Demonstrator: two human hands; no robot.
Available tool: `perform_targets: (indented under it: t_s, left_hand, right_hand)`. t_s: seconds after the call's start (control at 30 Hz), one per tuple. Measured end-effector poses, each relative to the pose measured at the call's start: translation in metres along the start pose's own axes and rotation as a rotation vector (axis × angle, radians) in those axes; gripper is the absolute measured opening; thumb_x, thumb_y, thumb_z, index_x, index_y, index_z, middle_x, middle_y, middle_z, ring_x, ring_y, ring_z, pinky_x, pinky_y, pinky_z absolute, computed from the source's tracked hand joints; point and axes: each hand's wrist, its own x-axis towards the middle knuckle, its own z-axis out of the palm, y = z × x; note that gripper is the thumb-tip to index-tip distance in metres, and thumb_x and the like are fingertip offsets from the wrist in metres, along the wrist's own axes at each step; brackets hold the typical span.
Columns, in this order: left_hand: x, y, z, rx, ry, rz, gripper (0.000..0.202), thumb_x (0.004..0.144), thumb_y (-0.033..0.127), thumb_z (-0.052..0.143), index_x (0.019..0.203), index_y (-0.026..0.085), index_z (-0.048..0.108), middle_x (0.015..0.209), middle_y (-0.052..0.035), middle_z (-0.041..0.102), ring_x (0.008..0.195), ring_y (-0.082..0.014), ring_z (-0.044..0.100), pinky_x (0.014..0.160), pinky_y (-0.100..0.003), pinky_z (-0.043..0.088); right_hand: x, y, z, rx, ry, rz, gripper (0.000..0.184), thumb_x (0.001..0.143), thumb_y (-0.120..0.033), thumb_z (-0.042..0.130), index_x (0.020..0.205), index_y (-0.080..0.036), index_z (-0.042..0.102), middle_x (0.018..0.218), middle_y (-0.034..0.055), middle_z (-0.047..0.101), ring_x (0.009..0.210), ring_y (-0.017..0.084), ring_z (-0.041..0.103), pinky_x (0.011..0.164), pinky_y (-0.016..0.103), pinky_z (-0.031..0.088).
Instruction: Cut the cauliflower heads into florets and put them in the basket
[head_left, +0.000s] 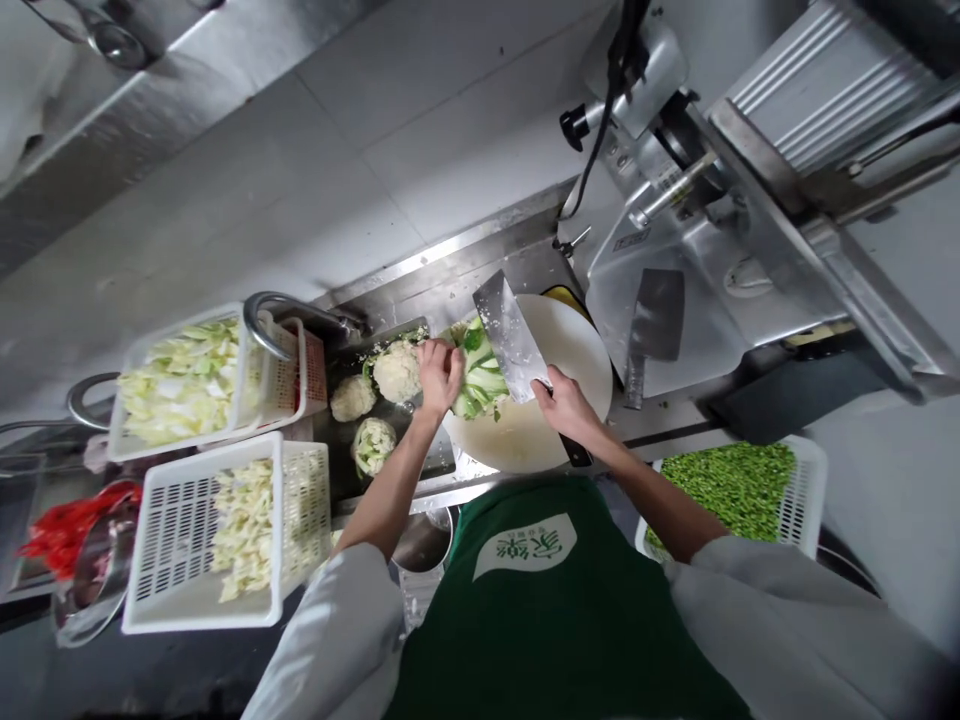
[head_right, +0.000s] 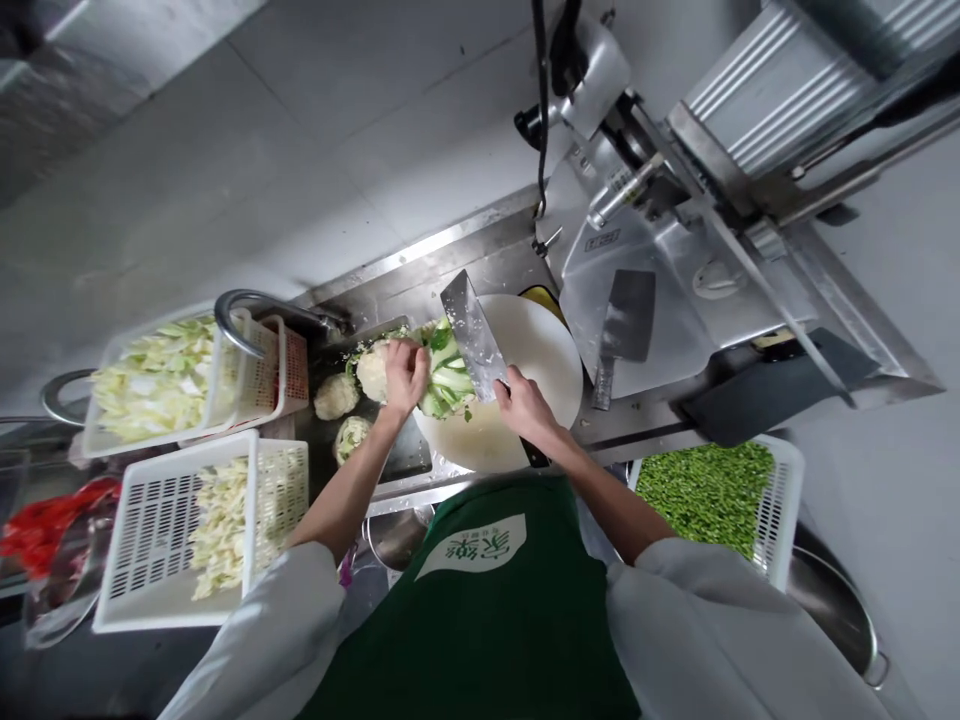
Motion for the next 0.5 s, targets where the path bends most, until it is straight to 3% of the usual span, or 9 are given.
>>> perform_targets:
  t_s: [0.17,0.3,0.5]
  left_hand:
    - [0.004,-0.001,0.005,-0.044,-0.019,-0.011,0.034,0.099,0.052,0.049,0.086,0.021,0.058,0.092,-0.0089,0.060,0.096,-0.0259,0.054,0.096,-0.044,0.044]
    - [0.010,-0.003,0.005,-0.054,-0.014,-0.045,0.034,0.098,0.052,0.050,0.085,0.022,0.056,0.090,-0.0078,0.059,0.094,-0.0255,0.054,0.095,-0.044,0.045]
    - [0.006,-0.006,0.009,-0.114,-0.002,-0.003,0.033,0.097,0.050,0.054,0.081,0.022,0.053,0.088,-0.0072,0.059,0.092,-0.0248,0.055,0.091,-0.042,0.045]
  right_hand:
    - [0.008,-0.007,-0.009,-0.100,-0.059,0.039,0.017,0.099,-0.037,0.047,0.093,-0.023,0.055,0.070,0.0026,0.060,0.062,0.018,0.054,0.058,0.026,0.033]
    - [0.028,-0.012,-0.010,-0.019,-0.142,0.076,0.017,0.100,-0.037,0.048,0.096,-0.022,0.056,0.063,-0.0018,0.056,0.050,0.015,0.050,0.052,0.025,0.034]
    - [0.062,-0.021,0.026,0.164,-0.220,0.084,0.019,0.103,-0.036,0.045,0.102,-0.021,0.058,0.063,-0.0042,0.057,0.047,0.013,0.051,0.051,0.023,0.039]
